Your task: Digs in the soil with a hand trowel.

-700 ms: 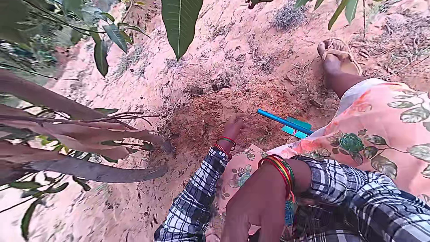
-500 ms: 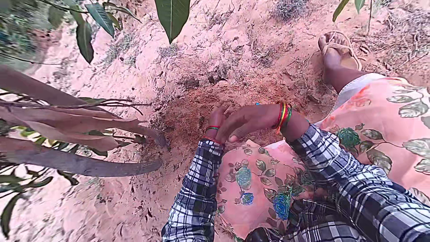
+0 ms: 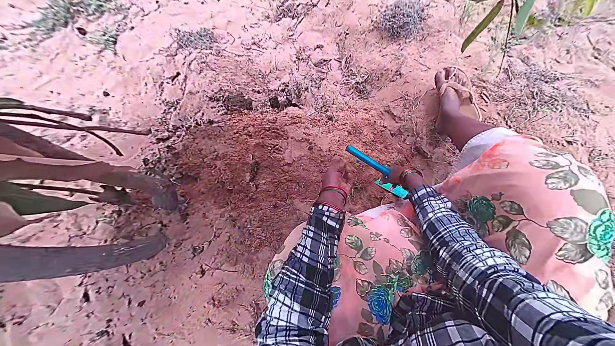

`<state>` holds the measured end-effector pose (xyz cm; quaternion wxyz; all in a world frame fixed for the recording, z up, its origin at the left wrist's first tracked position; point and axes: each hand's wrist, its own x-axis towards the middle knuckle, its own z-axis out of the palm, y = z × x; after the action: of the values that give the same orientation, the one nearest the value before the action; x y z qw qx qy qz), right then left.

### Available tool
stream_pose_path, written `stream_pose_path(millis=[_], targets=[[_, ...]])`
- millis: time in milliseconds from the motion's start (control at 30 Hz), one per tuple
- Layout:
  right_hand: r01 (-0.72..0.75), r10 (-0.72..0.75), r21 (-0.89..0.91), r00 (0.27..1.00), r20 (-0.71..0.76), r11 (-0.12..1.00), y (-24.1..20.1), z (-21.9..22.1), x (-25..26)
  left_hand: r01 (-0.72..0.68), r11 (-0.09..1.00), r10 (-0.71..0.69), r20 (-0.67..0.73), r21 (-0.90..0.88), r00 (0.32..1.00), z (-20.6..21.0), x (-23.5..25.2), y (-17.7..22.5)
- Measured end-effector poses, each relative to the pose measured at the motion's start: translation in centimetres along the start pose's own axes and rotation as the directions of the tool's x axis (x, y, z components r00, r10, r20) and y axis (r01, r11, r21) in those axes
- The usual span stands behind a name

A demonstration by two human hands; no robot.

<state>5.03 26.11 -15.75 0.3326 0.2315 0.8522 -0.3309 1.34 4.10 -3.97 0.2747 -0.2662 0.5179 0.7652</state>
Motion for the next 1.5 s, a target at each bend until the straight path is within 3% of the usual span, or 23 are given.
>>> stream_pose_path(millis=[133,200,267,333,367,433,467,500,533,600,633,733,900,1000,1067,1167,1233,1333,1433,1500], targets=[[0.166,-0.146,0.151,0.980,-0.136,0.975,-3.8,-1.3,-0.9,-0.021,0.992,0.030,-0.071,0.121,0.997,-0.2,1.5,0.4],[0.270,-0.265,0.153,0.963,-0.054,0.950,-7.5,-1.7,-2.9,-0.058,0.975,0.057,0.013,0.213,0.998,-0.8,1.7,0.1],[0.411,-0.423,0.118,0.901,0.095,0.904,-10.9,-2.0,-5.0,-0.149,0.957,0.127,0.105,0.249,0.986,-0.9,2.6,-0.1],[0.518,-0.546,0.173,0.808,0.221,0.838,-12.6,-2.5,-5.9,-0.234,0.958,0.231,0.036,0.166,0.972,-0.5,3.5,-0.4],[0.542,-0.591,0.248,0.776,0.220,0.803,-12.3,-2.8,-5.2,-0.245,0.962,0.252,-0.044,0.117,0.967,-0.2,3.8,-0.4],[0.522,-0.601,0.459,0.799,0.033,0.719,-9.6,-3.3,-2.3,-0.250,0.963,0.258,-0.072,0.103,0.963,-0.5,3.9,-0.4],[0.490,-0.504,0.490,0.856,-0.116,0.721,-7.8,-3.8,-0.6,-0.256,0.958,0.266,-0.066,0.133,0.962,-0.6,3.8,-0.6],[0.413,-0.313,0.477,0.908,-0.277,0.776,-5.7,-4.4,1.3,-0.254,0.953,0.267,-0.058,0.166,0.962,-0.7,3.7,-0.7],[0.285,-0.075,0.438,0.897,-0.436,0.853,-3.4,-4.9,3.4,-0.240,0.953,0.253,-0.047,0.187,0.966,-0.7,3.7,-0.8],[-0.043,0.311,0.428,0.753,-0.580,0.903,1.0,-5.4,6.2,-0.191,0.955,0.204,-0.037,0.225,0.978,-0.8,3.8,-0.8],[-0.141,0.390,0.424,0.709,-0.588,0.895,2.9,-5.5,7.3,-0.174,0.954,0.188,-0.035,0.244,0.982,-0.7,3.9,-0.7],[-0.240,0.439,0.389,0.688,-0.578,0.889,5.5,-4.5,10.1,-0.156,0.947,0.167,-0.016,0.279,0.986,-0.4,4.4,-0.4],[-0.288,0.481,0.397,0.658,-0.579,0.872,4.7,-4.4,10.9,-0.136,0.953,0.147,-0.020,0.271,0.989,-0.6,4.6,0.1],[-0.196,0.393,0.363,0.681,-0.618,0.911,3.9,-4.2,9.7,-0.116,0.964,0.128,-0.035,0.239,0.991,-0.7,4.5,0.3],[-0.025,0.282,0.372,0.698,-0.658,0.928,2.3,-3.9,8.9,-0.110,0.967,0.120,-0.030,0.231,0.992,-0.6,4.5,0.4],[0.209,0.194,0.449,0.691,-0.696,0.869,-1.0,-3.6,8.6,-0.109,0.967,0.116,-0.017,0.231,0.993,-0.3,4.6,0.2],[0.330,0.108,0.519,0.757,-0.645,0.788,-4.0,-3.8,8.1,-0.115,0.967,0.122,-0.017,0.229,0.992,-0.4,4.6,0.1],[0.486,-0.141,0.593,0.835,-0.531,0.642,-9.7,-2.0,6.1,-0.123,0.968,0.130,-0.016,0.218,0.991,-0.5,4.6,0.2],[0.596,-0.399,0.558,0.802,-0.444,0.578,-15.0,1.3,3.3,-0.150,0.962,0.156,-0.012,0.227,0.988,-0.6,4.6,0.1],[0.618,-0.527,0.516,0.783,-0.331,0.593,-17.1,2.3,2.1,-0.156,0.961,0.170,-0.043,0.230,0.984,-1.0,4.7,0.1]])
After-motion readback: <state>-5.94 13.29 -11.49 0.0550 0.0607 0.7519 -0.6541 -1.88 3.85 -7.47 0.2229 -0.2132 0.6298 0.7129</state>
